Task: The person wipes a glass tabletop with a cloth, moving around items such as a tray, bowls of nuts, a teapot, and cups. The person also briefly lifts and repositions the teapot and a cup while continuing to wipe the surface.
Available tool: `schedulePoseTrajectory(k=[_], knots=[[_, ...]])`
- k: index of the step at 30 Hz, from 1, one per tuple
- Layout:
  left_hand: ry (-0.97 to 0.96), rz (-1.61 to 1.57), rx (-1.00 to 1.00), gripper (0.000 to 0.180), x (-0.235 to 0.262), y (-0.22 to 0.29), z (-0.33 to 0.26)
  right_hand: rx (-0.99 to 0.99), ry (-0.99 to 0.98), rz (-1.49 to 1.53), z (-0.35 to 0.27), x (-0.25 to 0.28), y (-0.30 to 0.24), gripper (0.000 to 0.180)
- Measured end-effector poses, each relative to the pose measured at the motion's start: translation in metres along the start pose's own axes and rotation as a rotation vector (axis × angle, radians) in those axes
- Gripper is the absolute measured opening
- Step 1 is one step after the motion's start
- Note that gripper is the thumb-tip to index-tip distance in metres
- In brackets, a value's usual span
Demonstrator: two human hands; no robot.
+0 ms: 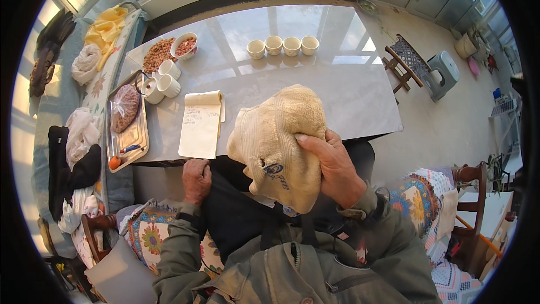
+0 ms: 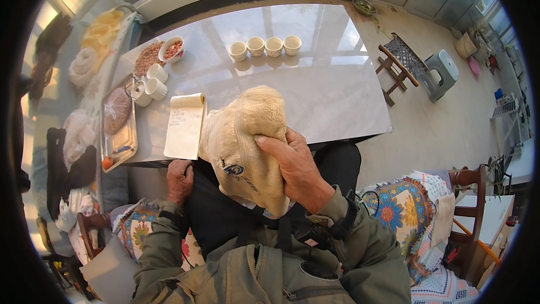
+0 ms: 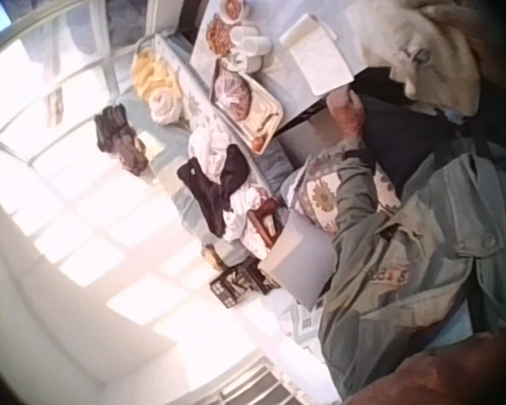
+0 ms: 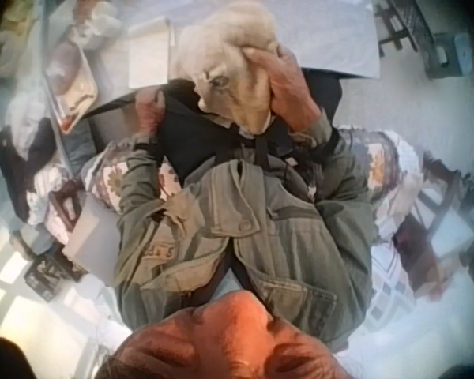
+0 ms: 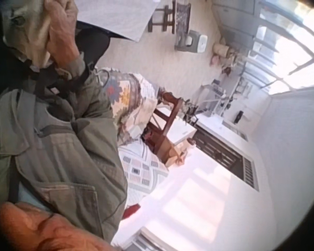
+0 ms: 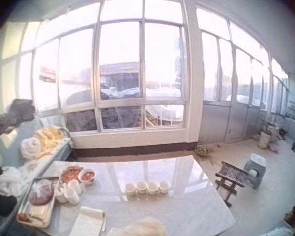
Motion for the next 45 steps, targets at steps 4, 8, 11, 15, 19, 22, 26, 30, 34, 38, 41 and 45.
schedulePoseTrajectory(k=[4, 8, 11, 15, 19, 22, 26, 30, 34, 38, 41, 45], knots=[[0.011, -0.009, -0.001, 0.013, 0.001, 0.001, 0.0, 0.0, -0.001, 0.025, 0.0, 0.004, 0.004, 0.035], [0.018, -0.015, -0.005, 0.012, 0.004, 0.004, 0.001, 0.001, -0.005, 0.017, -0.001, 0.007, 0.008, 0.037], [0.015, -0.015, 0.002, 0.012, 0.006, 0.006, 0.002, 0.001, -0.02, 0.042, -0.001, 0.009, 0.009, 0.037], [0.024, -0.022, -0.01, 0.01, 0.009, 0.01, 0.002, 0.017, -0.021, 0.056, 0.0, 0.013, 0.01, 0.037], [0.037, -0.011, -0.018, 0.009, 0.009, 0.011, 0.002, 0.082, 0.027, 0.033, 0.001, 0.025, -0.003, 0.035], [0.047, -0.014, -0.017, 0.009, 0.008, 0.01, 0.001, 0.224, 0.088, 0.028, 0.005, 0.04, -0.024, 0.033], [0.055, -0.013, -0.009, 0.01, 0.006, 0.007, 0.0, 0.491, 0.14, -0.03, 0.02, 0.085, -0.067, 0.035], [0.046, -0.029, 0.001, 0.012, 0.006, 0.004, -0.002, 0.635, 0.325, -0.082, 0.026, 0.169, -0.1, 0.042], [0.033, -0.04, 0.018, 0.012, 0.006, 0.003, -0.002, 0.665, 0.395, -0.221, 0.005, 0.236, -0.107, 0.044], [0.033, -0.038, 0.022, 0.011, 0.007, 0.005, -0.001, 0.681, 0.457, -0.326, -0.012, 0.265, -0.109, 0.043], [0.005, -0.04, 0.031, 0.01, 0.007, 0.005, 0.001, 0.599, 0.443, -0.555, -0.018, 0.254, -0.109, 0.04], [0.008, -0.02, 0.015, 0.01, 0.007, 0.005, 0.002, 0.471, 0.24, -1.691, -0.01, 0.189, -0.089, 0.049]])
Point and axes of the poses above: each hand's wrist, its own z-axis towards the middle knuckle, its own x-axis out of the back of the hand, y = z × x, the point moved 6 cm from there along z, towards the middle knuckle, and after that the axes turned 14 degrees about -y, right-handed, at the moved point
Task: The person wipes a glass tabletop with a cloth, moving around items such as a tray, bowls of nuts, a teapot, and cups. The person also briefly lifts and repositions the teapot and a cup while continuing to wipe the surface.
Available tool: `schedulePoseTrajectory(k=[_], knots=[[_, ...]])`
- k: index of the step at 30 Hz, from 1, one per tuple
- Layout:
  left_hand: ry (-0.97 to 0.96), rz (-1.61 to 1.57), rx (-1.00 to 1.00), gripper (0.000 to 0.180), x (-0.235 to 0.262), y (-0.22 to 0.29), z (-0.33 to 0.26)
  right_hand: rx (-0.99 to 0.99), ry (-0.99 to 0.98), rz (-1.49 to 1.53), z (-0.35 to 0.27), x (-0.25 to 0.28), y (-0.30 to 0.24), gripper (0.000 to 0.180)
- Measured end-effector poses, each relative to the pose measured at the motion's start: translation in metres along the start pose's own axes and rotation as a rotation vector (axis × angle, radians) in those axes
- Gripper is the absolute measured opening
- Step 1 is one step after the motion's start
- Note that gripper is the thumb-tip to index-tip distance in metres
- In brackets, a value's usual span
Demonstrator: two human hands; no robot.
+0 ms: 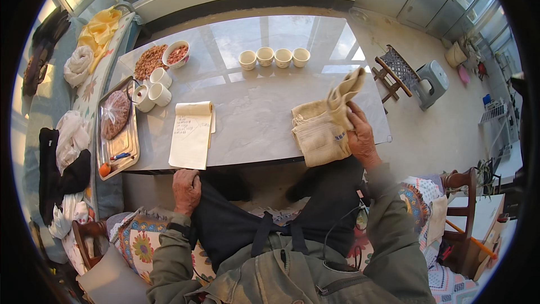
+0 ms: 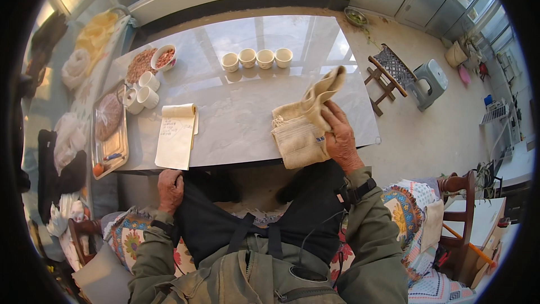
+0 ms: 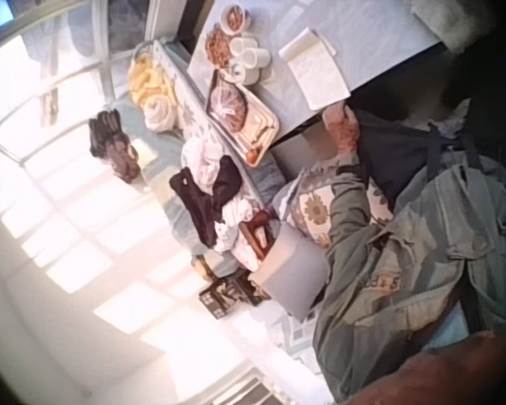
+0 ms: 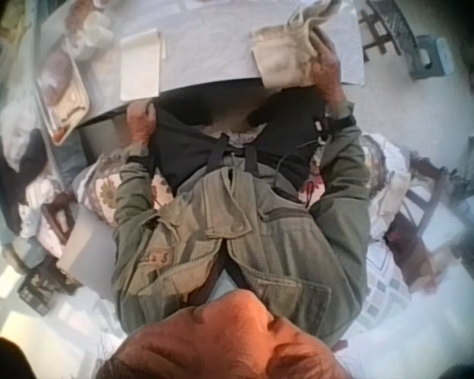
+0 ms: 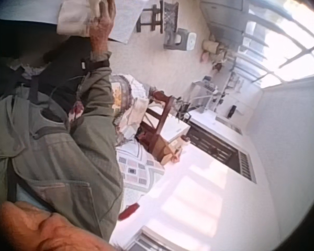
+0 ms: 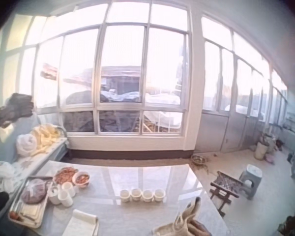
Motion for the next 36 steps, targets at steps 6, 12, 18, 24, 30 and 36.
schedulePoseTrajectory(k=[6, 12, 18, 24, 30, 36], knots=[[0.011, 0.003, -0.007, 0.01, -0.002, -0.001, -0.001, 0.005, -0.433, -0.322, -0.015, -0.044, -0.035, 0.055], [0.009, -0.007, -0.015, 0.009, -0.003, -0.002, -0.001, -0.228, -0.445, 0.069, -0.009, -0.024, -0.016, 0.066], [0.016, -0.006, -0.014, 0.01, -0.001, -0.002, -0.002, -0.08, -0.524, -0.448, -0.029, -0.023, -0.039, 0.066], [0.005, -0.013, -0.007, 0.01, 0.0, 0.0, 0.0, -0.266, -0.372, -0.452, -0.034, -0.025, -0.007, 0.066], [0.02, 0.0, -0.015, 0.011, 0.001, 0.001, -0.002, -0.537, 0.04, 0.262, -0.017, -0.023, 0.057, 0.043], [0.015, -0.005, -0.012, 0.011, 0.0, -0.002, -0.002, -0.505, 0.47, 0.915, -0.009, -0.032, 0.06, 0.02]])
Point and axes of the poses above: each hand's wrist, its own z-axis towards the middle knuckle, its own x-axis out of the back of the hand, y = z × x, the point moved 6 cm from there along z, towards the middle knuckle, and after that the axes turned 14 degrees about -y, right-handed, at the moved point
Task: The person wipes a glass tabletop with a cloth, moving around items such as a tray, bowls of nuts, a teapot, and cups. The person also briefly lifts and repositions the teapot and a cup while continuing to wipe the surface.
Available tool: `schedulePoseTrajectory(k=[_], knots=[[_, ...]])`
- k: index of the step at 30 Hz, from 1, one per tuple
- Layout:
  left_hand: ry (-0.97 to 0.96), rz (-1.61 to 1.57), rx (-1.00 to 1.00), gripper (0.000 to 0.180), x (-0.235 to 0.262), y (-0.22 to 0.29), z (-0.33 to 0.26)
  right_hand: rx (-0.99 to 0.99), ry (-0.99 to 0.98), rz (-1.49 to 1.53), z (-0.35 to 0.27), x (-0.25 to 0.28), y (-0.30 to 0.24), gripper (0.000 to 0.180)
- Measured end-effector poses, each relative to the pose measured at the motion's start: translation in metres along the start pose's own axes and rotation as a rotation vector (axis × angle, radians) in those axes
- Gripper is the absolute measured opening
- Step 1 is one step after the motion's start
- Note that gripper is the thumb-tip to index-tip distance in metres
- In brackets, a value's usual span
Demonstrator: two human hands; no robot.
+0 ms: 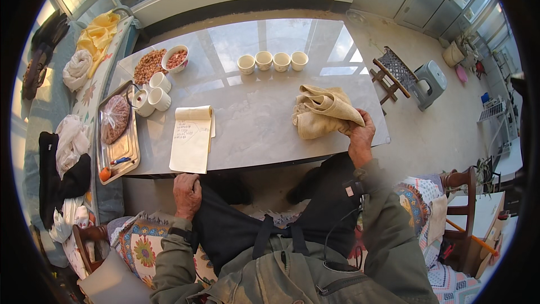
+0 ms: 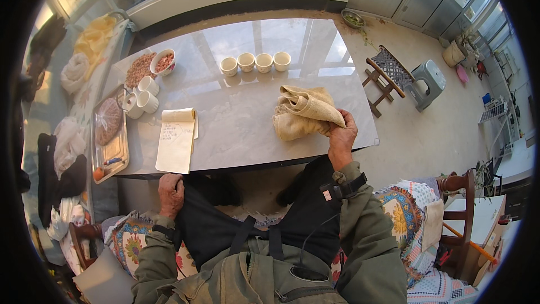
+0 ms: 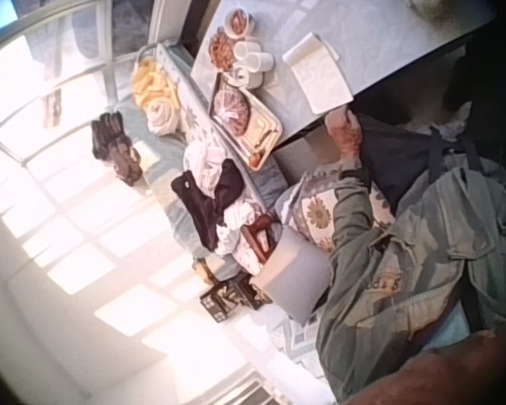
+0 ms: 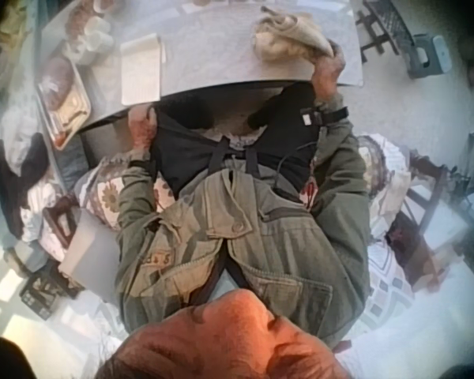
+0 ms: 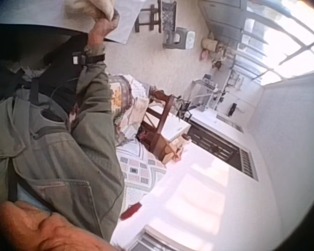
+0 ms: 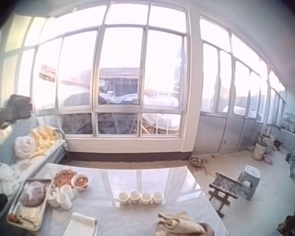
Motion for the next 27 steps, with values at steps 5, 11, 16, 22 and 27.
schedulePoseTrajectory(k=[5, 11, 16, 22, 27], knots=[[0.013, -0.017, 0.007, 0.011, 0.001, -0.001, 0.0, 0.27, -0.265, -1.075, -0.038, -0.024, -0.024, 0.044], [0.005, -0.021, 0.009, 0.01, 0.001, 0.0, 0.001, 0.328, -0.558, -1.36, -0.069, -0.042, -0.054, 0.048], [0.007, 0.0, 0.001, 0.011, 0.001, 0.002, 0.001, 0.282, -0.569, -1.313, -0.034, -0.046, -0.076, 0.047], [0.011, -0.003, 0.004, 0.012, 0.001, 0.0, 0.0, 0.466, -0.841, -1.541, -0.004, -0.086, -0.039, 0.089], [0.007, -0.012, 0.012, 0.011, 0.0, -0.002, 0.0, 0.321, -0.835, -1.563, -0.001, -0.089, -0.011, 0.115]])
Point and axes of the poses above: each hand's wrist, its own z-axis towards the middle knuckle, its own x-axis out of the back of the hand, y = z × x, the point moved 6 cm from there along z, towards the middle knuckle, and after that the axes turned 14 degrees about -y, right-handed, at the moved point
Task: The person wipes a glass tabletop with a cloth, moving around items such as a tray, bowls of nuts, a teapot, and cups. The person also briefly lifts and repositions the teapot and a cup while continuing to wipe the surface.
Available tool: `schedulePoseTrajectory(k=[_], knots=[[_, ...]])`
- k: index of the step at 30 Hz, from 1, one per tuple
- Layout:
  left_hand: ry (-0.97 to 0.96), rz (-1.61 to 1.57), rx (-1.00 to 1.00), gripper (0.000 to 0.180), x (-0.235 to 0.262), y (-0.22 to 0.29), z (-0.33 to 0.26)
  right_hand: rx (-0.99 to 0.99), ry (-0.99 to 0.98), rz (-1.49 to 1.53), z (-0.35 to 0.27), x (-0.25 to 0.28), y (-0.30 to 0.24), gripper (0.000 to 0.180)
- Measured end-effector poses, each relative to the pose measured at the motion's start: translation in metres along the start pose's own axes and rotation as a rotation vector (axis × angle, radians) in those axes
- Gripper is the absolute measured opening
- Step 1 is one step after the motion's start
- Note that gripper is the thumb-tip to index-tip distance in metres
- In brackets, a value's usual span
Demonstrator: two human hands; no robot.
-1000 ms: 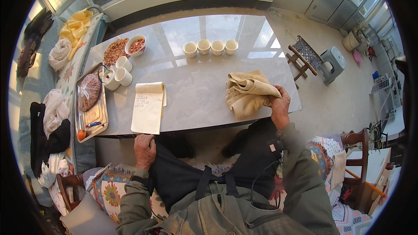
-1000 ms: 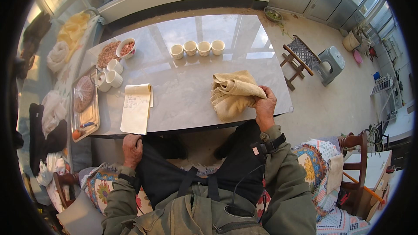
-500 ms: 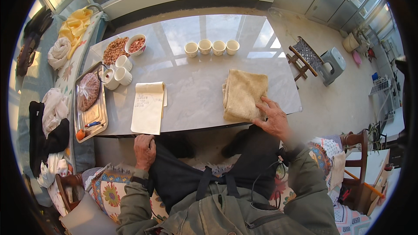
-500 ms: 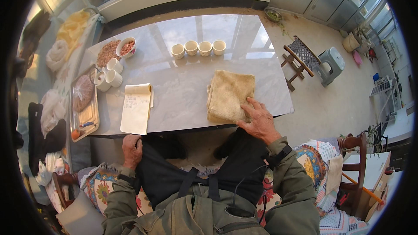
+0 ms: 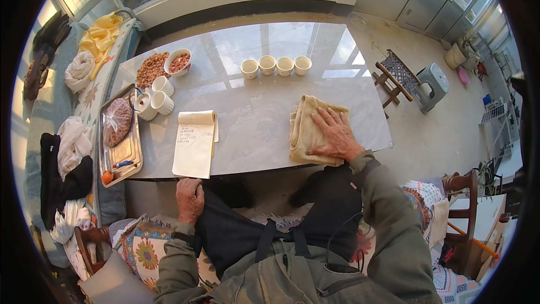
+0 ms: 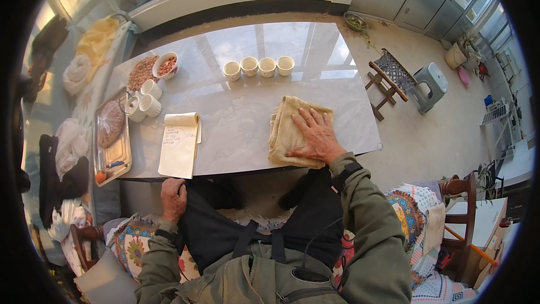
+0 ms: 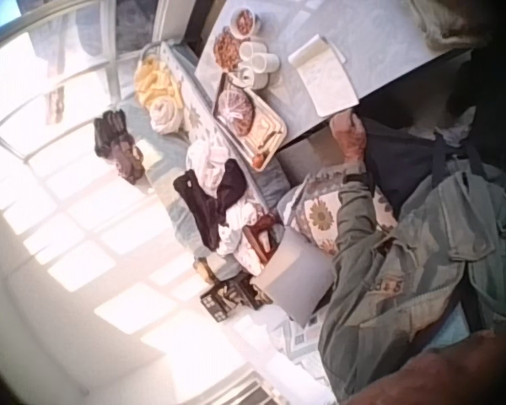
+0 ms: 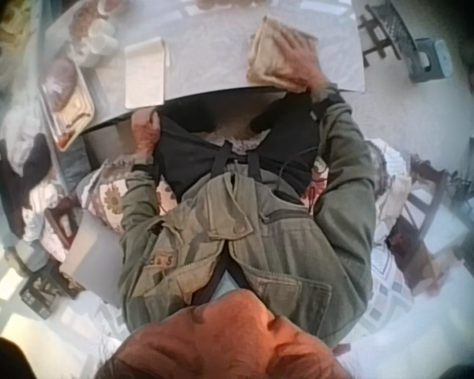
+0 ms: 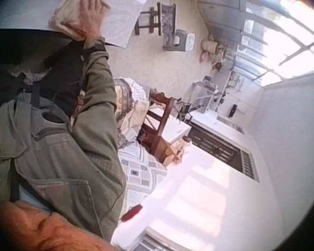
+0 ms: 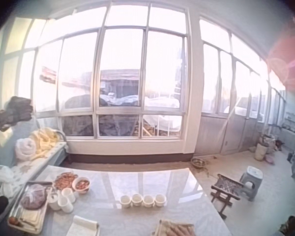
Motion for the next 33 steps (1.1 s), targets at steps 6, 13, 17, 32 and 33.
schedulePoseTrajectory(k=[6, 13, 17, 32, 33], knots=[[0.006, -0.006, -0.011, 0.01, 0.002, 0.003, 0.002, -0.106, 0.012, 0.006, -0.008, -0.011, -0.01, 0.116], [-0.005, -0.001, 0.0, 0.01, 0.004, 0.003, 0.001, -0.418, 0.068, 0.068, -0.002, -0.013, 0.028, 0.112], [0.017, -0.011, -0.005, 0.01, 0.007, 0.003, 0.0, -0.659, 0.06, 0.15, -0.012, 0.001, 0.077, 0.113], [0.008, -0.01, 0.006, 0.009, 0.011, 0.01, 0.006, -0.489, 0.231, 0.004, -0.002, -0.019, 0.118, 0.084], [0.01, -0.014, 0.0, 0.009, 0.011, 0.01, 0.007, -0.52, 0.216, 0.014, -0.003, -0.022, 0.12, 0.082]])
Point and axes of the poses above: each hand's wrist, its own z-axis towards the middle knuckle, its own x-axis out of the back of the hand, y = z × x, the point moved 6 cm from there along z, towards the middle knuckle, and after that the axes turned 14 degrees about -y, right-handed, at the moved point
